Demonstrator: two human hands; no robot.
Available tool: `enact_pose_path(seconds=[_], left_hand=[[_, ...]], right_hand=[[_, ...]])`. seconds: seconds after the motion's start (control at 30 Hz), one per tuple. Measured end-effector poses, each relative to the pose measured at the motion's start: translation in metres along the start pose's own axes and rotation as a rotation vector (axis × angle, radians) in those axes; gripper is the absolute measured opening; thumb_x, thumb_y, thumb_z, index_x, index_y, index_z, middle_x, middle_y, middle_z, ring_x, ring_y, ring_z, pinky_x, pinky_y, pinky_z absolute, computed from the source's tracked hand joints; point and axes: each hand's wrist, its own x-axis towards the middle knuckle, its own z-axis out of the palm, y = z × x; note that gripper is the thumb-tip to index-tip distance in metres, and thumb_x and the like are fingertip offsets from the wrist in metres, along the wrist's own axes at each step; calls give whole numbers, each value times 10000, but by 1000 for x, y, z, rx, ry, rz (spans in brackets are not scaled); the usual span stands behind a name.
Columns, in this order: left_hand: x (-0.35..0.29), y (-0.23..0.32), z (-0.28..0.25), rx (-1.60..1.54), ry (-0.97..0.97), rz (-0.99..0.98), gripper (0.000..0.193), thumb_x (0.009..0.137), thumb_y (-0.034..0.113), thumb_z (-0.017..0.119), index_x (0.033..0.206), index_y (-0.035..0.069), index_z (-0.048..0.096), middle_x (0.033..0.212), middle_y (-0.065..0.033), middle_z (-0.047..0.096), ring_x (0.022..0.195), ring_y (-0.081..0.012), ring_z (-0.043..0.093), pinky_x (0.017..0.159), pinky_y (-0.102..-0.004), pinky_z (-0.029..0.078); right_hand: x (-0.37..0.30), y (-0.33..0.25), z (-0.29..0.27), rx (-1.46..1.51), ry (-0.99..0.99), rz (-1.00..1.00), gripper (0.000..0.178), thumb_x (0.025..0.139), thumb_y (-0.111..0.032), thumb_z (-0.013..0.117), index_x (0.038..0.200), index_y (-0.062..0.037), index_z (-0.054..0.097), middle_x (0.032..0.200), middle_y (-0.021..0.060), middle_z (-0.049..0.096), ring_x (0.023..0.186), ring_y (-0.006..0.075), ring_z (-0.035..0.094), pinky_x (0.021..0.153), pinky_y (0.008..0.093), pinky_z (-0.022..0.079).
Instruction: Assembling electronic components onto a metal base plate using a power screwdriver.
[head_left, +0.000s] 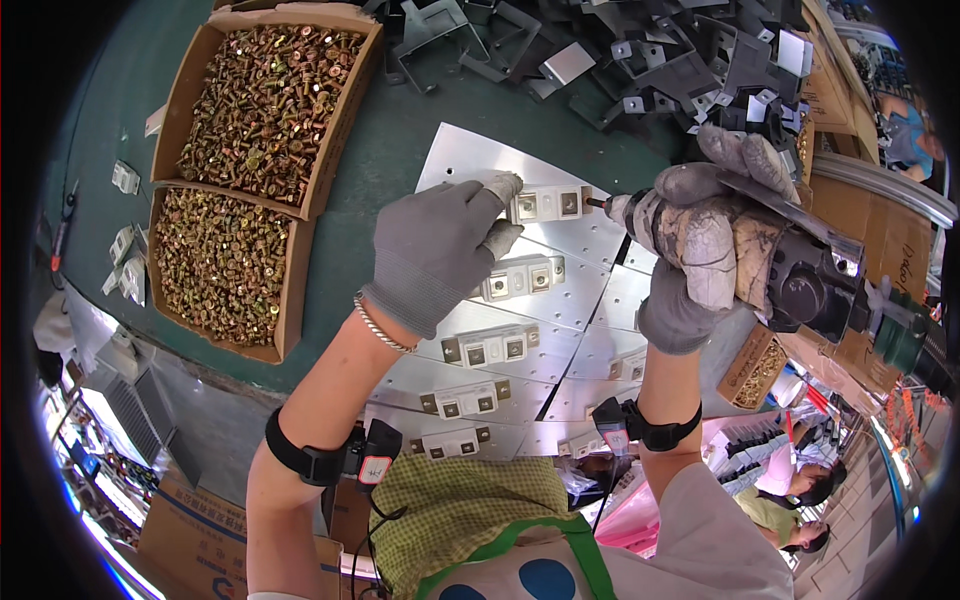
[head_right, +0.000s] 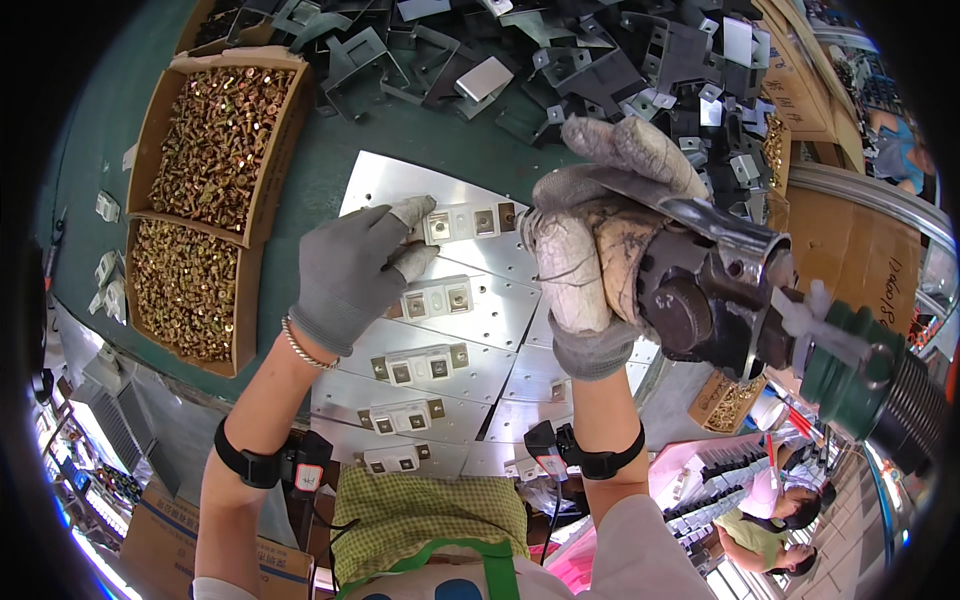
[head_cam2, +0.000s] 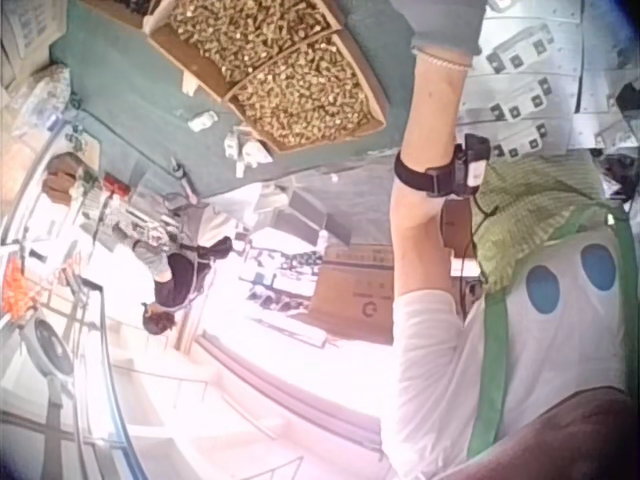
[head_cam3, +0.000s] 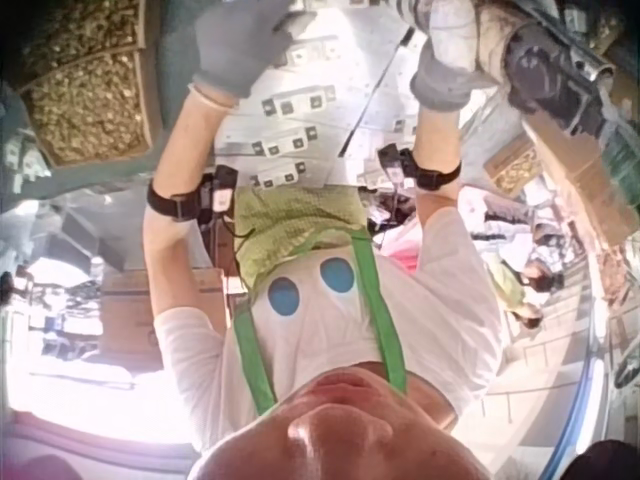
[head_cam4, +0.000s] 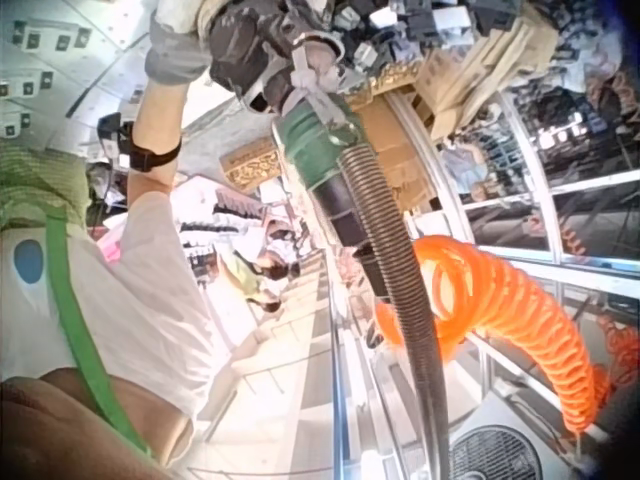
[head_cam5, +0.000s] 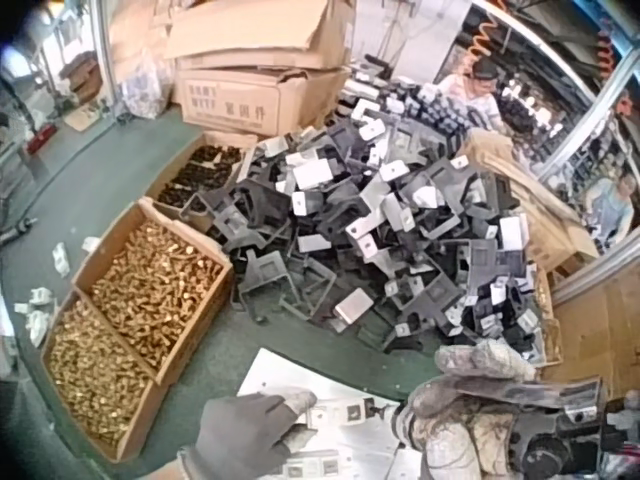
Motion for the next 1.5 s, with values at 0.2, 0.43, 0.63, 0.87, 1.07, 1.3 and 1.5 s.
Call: enact_pose_path(seconds=[0.2, 0.43, 0.63, 0.87, 1.07, 1.3, 1.5], left_hand=[[-1, 0, 0, -8, 9, -11, 303, 685, 199, 669, 972, 107, 638, 686, -39, 591, 558, -193, 572, 500, -277, 449], [0, 0, -1, 18, -14, -13, 299, 688, 196, 670, 971, 105, 636, 687, -36, 596, 553, -196, 575, 508, -281, 451], [-1, 1, -3, -38, 1, -11, 313, 687, 196, 676, 980, 98, 627, 702, -45, 597, 564, -182, 578, 510, -273, 446], [-23, 24, -59, -1513, -153, -807, 489, 825, 304, 570, 1198, 23, 425, 991, -90, 552, 809, -84, 546, 584, -197, 416], [-47, 35, -57, -1851, -282, -857, 368, 898, 218, 444, 1183, -15, 420, 1004, -99, 570, 588, -76, 410, 487, -175, 328], [-61, 36, -45, -1905, -464, -776, 341, 910, 324, 439, 1086, 36, 486, 884, -50, 584, 599, -55, 436, 507, -146, 325], [-62, 44, -41, -1938, -325, -1082, 288, 864, 283, 547, 1053, 69, 512, 784, 19, 544, 622, -38, 443, 507, -154, 331]], right_hand=[[-5, 4, -2, 102, 25, 51, 584, 669, -38, 729, 1160, 30, 419, 1025, 204, 560, 828, 206, 604, 718, 301, 530], [3, 9, -5, 200, -9, 80, 429, 735, -100, 657, 1090, 49, 467, 1011, 210, 561, 807, 226, 606, 700, 348, 539], [-1, 23, -20, 670, 137, 198, 490, 872, -278, 444, 1234, 41, 359, 1199, 281, 429, 886, 344, 580, 717, 421, 532], [-17, -73, -7, 209, -136, 29, 604, 815, -259, 580, 1304, -43, 297, 1208, 180, 426, 958, 241, 447, 722, 422, 445], [-34, -92, 42, 382, -226, 156, 593, 844, -237, 515, 1323, -28, 235, 924, 110, 434, 845, 194, 392, 697, 368, 419], [-38, -90, 44, 456, -314, 146, 524, 820, -177, 563, 1268, -117, 299, 1074, 88, 443, 853, 202, 436, 719, 470, 455], [-43, -89, 49, 441, -335, 145, 523, 801, -161, 579, 1252, -116, 319, 1106, 76, 425, 844, 203, 444, 676, 430, 462]])
